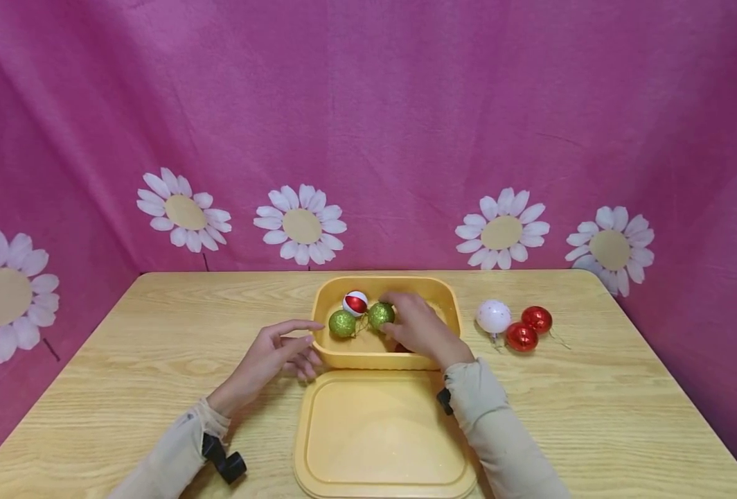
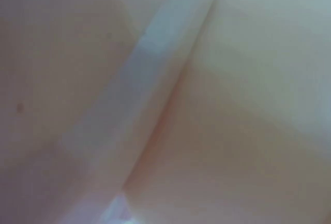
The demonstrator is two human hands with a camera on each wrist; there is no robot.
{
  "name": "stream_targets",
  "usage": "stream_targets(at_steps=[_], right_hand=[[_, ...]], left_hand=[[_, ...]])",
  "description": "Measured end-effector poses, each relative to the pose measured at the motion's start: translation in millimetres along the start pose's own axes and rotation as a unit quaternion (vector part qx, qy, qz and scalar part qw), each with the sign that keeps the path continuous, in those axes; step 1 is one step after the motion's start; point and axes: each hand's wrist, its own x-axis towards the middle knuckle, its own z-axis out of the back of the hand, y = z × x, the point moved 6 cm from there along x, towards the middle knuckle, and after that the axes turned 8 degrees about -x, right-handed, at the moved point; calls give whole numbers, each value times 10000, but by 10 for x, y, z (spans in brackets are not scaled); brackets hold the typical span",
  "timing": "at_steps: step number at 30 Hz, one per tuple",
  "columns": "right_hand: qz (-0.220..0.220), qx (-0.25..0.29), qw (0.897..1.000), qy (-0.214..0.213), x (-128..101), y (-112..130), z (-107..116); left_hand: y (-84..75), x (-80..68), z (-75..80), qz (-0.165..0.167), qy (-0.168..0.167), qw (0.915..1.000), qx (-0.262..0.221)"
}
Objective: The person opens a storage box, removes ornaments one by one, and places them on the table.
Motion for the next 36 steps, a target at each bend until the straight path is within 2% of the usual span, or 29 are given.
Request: stream_targets(at_steps=[12, 20, 27, 36], right_hand=[[-49, 292, 9988, -389, -9, 29, 82], [-35, 698, 9963, -495, -20, 67, 162], [-38, 707, 9956, -618, -52, 64, 236], [41, 745, 9945, -741, -137, 80, 287]], left_hand=[[-1, -1, -4, -38, -2, 10000, -10], [12, 5, 0, -46, -1, 10000, -76], [1, 17, -23, -149, 19, 9998, -127], [17, 9, -4, -47, 2, 9999, -121]])
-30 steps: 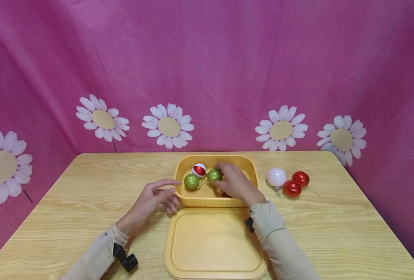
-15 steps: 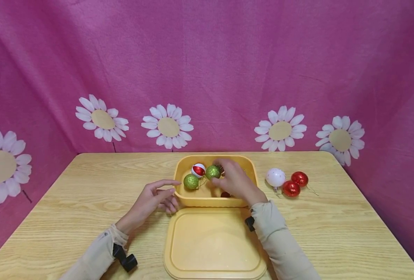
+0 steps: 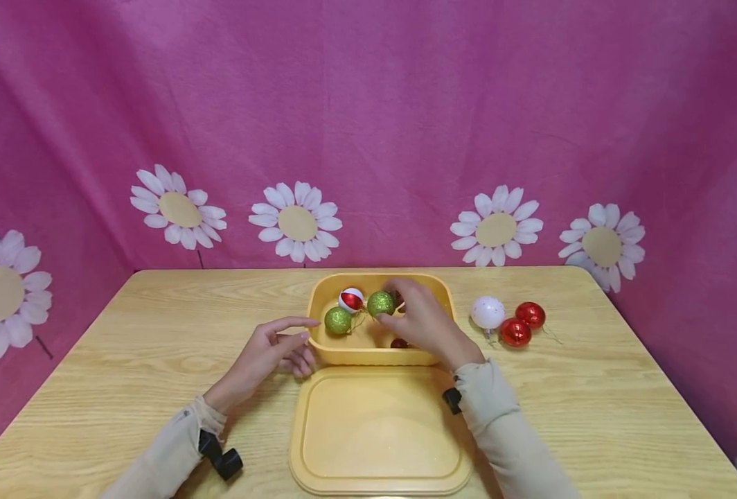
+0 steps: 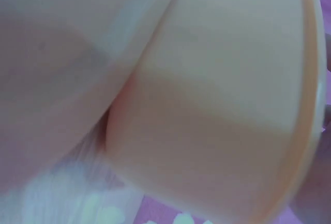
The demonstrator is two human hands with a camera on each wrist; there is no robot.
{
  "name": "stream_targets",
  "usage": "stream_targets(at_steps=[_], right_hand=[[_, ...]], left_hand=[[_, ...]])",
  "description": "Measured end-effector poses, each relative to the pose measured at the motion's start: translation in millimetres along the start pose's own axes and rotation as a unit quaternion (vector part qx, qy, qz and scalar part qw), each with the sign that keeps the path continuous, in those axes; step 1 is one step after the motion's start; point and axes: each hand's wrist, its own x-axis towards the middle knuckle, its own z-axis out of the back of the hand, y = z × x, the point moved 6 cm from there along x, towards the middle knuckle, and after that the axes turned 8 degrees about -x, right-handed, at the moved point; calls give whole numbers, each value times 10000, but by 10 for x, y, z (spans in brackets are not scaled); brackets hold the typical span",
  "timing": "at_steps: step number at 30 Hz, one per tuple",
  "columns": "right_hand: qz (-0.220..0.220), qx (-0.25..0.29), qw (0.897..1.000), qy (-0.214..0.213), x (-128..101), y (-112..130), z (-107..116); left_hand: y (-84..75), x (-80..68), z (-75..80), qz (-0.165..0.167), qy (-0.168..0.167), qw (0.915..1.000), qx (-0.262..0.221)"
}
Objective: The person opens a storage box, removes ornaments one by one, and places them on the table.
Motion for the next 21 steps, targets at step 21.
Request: stream_targets(at_steps=[21], right_hand=[[66, -420, 9990, -161, -407, -47, 286]], left_hand=[[-2, -8, 12, 32, 12, 9999, 96]])
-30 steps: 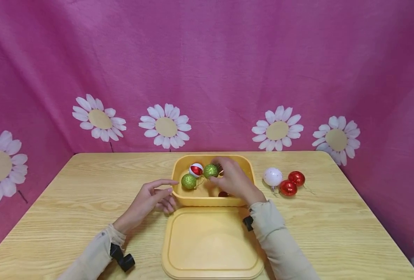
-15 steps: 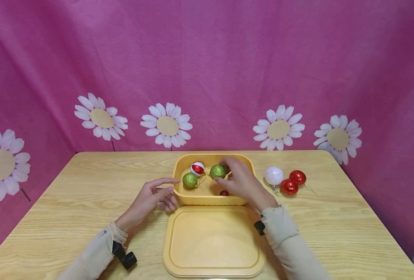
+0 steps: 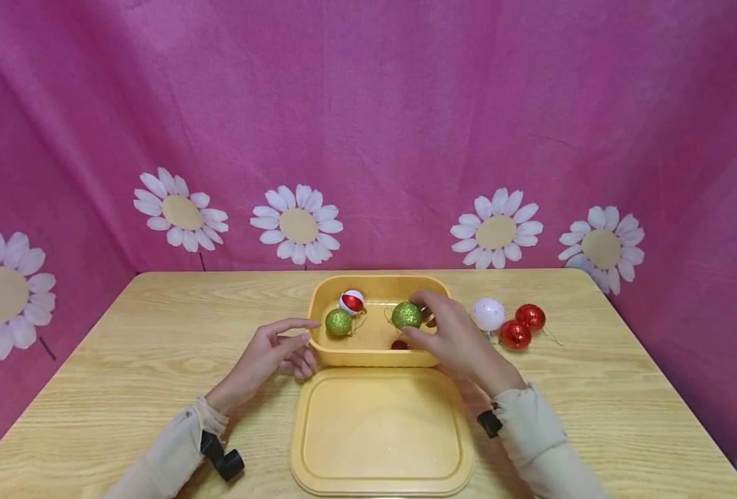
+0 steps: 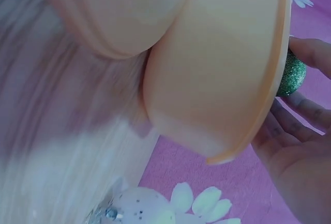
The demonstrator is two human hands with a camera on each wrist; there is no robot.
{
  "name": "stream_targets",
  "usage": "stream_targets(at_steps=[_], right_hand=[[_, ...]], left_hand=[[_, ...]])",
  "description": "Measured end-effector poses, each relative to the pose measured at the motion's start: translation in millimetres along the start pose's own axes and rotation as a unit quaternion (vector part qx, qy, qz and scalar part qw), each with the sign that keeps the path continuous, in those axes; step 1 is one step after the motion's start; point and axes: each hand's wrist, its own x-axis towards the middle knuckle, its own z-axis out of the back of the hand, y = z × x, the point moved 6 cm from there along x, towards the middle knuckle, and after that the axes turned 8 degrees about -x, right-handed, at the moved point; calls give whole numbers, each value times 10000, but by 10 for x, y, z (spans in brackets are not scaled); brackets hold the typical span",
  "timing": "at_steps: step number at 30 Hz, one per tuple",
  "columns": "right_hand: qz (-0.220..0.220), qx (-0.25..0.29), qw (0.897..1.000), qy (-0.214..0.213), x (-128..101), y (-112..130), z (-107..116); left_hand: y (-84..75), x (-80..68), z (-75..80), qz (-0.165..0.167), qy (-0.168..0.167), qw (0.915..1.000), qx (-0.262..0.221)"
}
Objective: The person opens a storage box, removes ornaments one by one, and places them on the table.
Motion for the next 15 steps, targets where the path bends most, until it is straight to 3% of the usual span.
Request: stream_targets(at_steps=[8, 15], right_hand=[[-95, -201, 9997, -96, -156, -40, 115], [119, -237, 9987, -445, -273, -94, 231]], left_hand=[[3, 1, -9, -40, 21, 10000, -22], [10, 3, -1, -89, 32, 9999, -41]])
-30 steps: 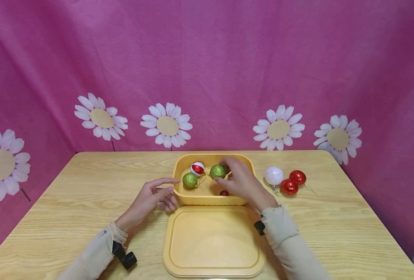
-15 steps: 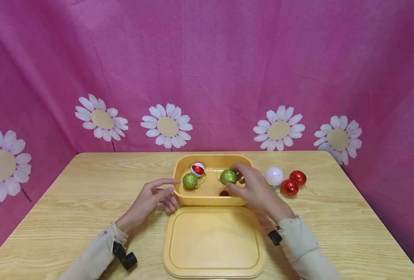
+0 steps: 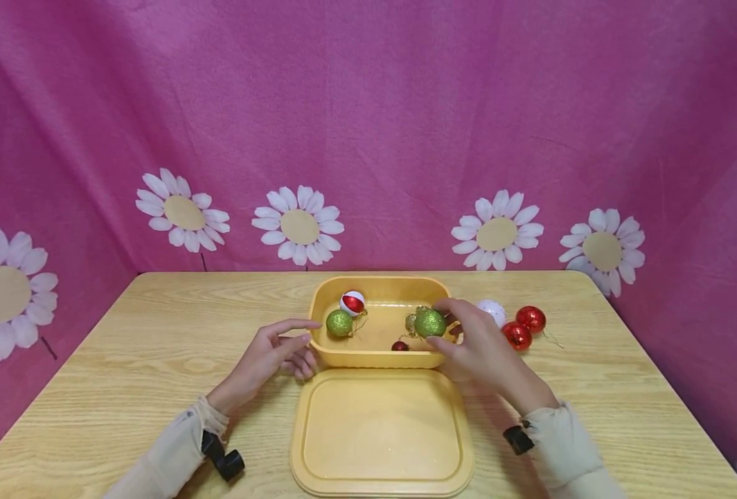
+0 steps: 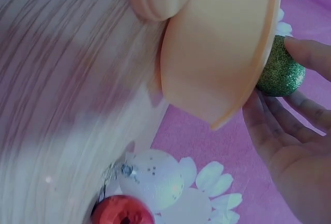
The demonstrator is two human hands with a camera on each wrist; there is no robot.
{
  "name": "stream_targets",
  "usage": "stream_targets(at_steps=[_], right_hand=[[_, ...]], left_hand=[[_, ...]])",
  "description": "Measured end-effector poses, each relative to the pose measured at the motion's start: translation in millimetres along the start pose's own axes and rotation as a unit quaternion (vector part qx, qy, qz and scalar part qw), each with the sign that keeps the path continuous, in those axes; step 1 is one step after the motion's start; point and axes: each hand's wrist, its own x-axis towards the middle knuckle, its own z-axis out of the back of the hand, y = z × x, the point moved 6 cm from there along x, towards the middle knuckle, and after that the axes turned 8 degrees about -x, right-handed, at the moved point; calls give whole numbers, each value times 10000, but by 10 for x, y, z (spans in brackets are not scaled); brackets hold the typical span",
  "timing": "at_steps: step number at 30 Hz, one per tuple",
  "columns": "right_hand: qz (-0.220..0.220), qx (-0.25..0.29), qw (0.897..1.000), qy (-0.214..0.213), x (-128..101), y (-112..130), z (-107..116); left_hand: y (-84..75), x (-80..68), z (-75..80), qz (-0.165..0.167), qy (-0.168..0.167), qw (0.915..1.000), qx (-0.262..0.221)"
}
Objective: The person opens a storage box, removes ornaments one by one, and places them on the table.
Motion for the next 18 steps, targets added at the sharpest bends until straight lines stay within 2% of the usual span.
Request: stream_targets(at_steps=[5, 18], right_hand=[[-123, 48, 9996, -246, -49, -41, 90], [-489, -128, 9978, -435, -176, -213, 347]], left_hand=[[2, -5, -1, -40, 11, 10000, -37], [17, 2, 10, 60, -18, 10000, -12]])
